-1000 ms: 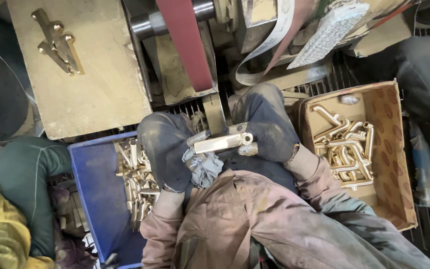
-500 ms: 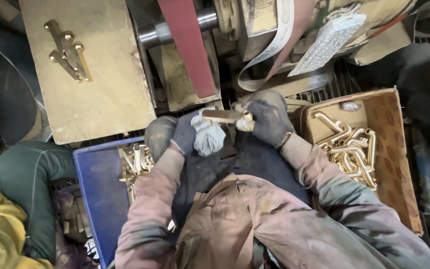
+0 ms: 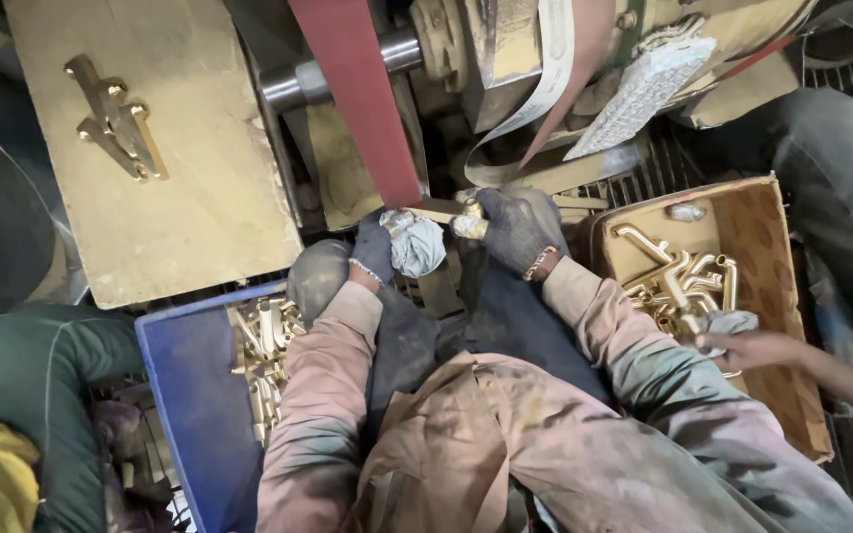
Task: The person sits on the floor and repeatedly picks up small brass-colored metal parts from a blue bin. They press each part against a moving belt sander to smooth its edges, then place the finished part on a wooden board to the left.
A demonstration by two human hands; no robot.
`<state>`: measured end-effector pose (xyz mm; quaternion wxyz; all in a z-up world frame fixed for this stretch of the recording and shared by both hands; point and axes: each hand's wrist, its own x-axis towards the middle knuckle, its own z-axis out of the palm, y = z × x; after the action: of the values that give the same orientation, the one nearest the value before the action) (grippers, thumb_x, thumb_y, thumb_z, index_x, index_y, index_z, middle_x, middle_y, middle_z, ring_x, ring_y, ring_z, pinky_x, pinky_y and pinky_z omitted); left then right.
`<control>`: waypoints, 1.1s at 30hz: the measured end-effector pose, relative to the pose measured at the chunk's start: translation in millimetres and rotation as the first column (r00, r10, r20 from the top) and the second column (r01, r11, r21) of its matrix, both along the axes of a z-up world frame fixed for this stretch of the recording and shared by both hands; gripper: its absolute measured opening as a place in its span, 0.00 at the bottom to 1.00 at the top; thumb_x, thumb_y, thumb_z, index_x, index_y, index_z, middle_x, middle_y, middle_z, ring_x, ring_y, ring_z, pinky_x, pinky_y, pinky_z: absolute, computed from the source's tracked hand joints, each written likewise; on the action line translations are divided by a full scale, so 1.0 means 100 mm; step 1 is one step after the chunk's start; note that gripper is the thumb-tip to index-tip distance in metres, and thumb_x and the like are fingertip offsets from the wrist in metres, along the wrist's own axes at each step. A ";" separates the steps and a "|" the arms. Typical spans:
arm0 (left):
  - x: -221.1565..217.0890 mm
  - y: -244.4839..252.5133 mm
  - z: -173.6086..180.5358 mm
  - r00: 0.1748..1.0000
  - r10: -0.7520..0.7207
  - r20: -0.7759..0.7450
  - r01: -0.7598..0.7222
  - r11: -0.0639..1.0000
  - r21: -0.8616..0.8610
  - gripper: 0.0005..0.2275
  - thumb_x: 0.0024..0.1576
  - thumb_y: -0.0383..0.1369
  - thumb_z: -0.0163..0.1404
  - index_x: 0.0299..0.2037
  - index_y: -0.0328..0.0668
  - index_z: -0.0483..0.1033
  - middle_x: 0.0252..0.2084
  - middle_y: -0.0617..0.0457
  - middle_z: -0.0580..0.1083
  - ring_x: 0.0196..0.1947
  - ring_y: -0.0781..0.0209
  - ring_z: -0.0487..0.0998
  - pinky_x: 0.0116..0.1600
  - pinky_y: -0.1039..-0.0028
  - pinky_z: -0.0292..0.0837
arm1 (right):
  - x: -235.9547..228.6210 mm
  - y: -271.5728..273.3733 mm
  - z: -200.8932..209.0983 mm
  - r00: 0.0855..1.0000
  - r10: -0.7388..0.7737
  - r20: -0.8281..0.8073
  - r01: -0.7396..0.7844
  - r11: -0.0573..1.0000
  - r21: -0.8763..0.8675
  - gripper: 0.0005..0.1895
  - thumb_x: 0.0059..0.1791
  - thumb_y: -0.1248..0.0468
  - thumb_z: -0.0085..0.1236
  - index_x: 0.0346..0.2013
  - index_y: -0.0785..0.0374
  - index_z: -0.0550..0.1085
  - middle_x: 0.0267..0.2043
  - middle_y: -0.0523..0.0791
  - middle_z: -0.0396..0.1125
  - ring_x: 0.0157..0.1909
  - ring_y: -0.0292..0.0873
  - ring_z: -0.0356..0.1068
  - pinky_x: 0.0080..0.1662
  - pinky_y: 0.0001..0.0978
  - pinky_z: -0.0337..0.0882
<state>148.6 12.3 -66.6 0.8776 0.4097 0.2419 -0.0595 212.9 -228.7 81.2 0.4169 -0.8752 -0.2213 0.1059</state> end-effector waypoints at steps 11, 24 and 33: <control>-0.08 0.14 -0.18 0.993 0.075 0.094 -0.088 0.986 0.144 0.12 0.58 0.21 0.49 0.51 0.28 0.77 0.45 0.47 0.79 0.42 0.57 0.80 0.49 0.70 0.76 | 0.14 0.29 -0.17 0.997 0.078 0.001 -0.078 0.997 -0.019 0.22 0.47 0.56 0.66 0.50 0.64 0.75 0.38 0.53 0.75 0.40 0.56 0.76 0.41 0.44 0.74; -0.13 0.22 -0.23 0.968 -0.159 0.193 -0.079 0.537 0.840 0.15 0.54 0.20 0.47 0.51 0.28 0.76 0.47 0.45 0.78 0.46 0.55 0.79 0.51 0.69 0.75 | 0.18 0.42 -0.27 0.989 0.081 -0.122 -0.076 0.996 0.048 0.22 0.49 0.54 0.63 0.50 0.66 0.73 0.37 0.54 0.74 0.39 0.55 0.77 0.40 0.44 0.74; -0.03 -0.01 -0.40 0.987 0.094 0.128 -0.127 0.950 0.284 0.15 0.55 0.21 0.43 0.51 0.28 0.76 0.47 0.44 0.78 0.45 0.54 0.79 0.51 0.69 0.76 | 0.16 0.06 -0.27 0.992 0.112 0.049 -0.116 0.991 0.070 0.18 0.52 0.61 0.57 0.54 0.64 0.74 0.43 0.54 0.74 0.44 0.56 0.76 0.44 0.44 0.73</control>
<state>145.5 11.1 -106.5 0.8219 0.5229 0.2205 0.0494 229.1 -223.2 54.5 0.4367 -0.8475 -0.2840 0.1017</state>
